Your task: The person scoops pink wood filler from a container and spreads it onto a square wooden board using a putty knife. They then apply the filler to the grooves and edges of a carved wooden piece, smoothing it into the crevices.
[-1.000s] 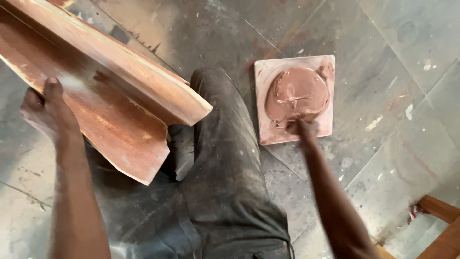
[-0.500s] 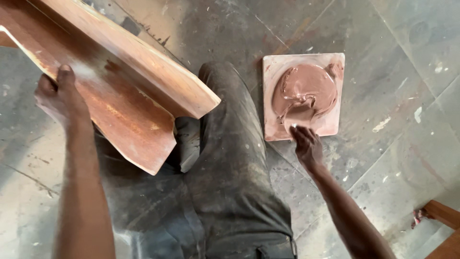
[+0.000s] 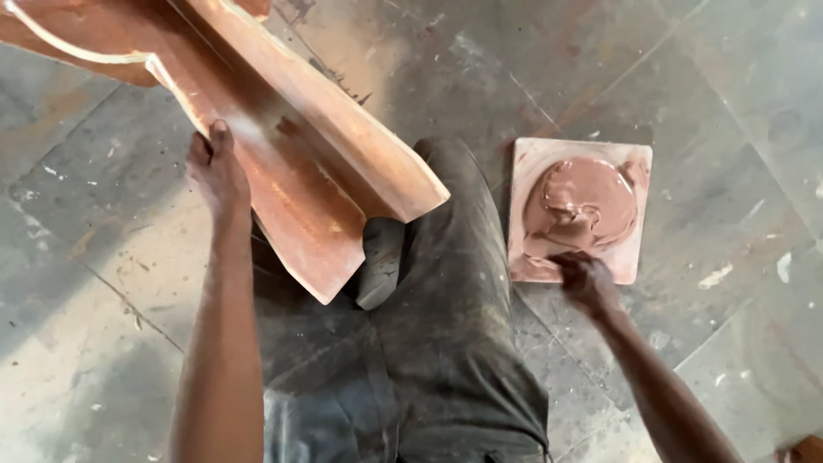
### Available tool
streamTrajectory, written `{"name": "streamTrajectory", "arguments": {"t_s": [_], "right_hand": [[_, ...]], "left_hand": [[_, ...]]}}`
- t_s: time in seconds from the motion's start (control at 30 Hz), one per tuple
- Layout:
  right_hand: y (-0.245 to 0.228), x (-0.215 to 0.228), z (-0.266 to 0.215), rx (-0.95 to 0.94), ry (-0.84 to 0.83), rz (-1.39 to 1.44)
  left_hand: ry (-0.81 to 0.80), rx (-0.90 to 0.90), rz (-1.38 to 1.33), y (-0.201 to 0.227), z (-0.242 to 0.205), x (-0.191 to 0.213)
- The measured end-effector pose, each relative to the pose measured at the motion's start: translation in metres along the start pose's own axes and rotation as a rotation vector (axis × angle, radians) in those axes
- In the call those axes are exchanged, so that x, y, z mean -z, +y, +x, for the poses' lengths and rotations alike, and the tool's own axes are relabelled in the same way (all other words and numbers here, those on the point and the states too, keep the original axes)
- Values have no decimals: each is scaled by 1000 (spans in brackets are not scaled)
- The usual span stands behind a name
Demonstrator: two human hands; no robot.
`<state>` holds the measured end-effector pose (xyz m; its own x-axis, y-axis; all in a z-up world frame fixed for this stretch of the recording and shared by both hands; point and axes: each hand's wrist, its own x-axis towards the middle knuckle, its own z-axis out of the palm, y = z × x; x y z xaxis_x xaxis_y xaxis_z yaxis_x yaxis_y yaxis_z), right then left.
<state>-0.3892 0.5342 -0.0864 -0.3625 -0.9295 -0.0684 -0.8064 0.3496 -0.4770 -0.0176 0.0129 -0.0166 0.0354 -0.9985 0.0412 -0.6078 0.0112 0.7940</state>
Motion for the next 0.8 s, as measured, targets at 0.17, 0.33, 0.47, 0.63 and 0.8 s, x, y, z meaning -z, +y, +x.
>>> {"name": "streamTrajectory", "arguments": {"t_s": [0.17, 0.33, 0.47, 0.63, 0.8], "right_hand": [[-32, -26, -27, -151, 283, 100], [-58, -24, -45, 29, 86, 55], [-39, -19, -36, -111, 205, 95], [-35, -37, -30, -61, 165, 91], [-38, -24, -17, 4, 119, 55]], "left_hand": [[-53, -92, -266, -6, -21, 13], [-151, 43, -269, 23, -73, 29], [-122, 106, -213, 43, -102, 42], [-124, 75, -251, 57, -131, 53], [-136, 113, -231, 65, -136, 56]]}}
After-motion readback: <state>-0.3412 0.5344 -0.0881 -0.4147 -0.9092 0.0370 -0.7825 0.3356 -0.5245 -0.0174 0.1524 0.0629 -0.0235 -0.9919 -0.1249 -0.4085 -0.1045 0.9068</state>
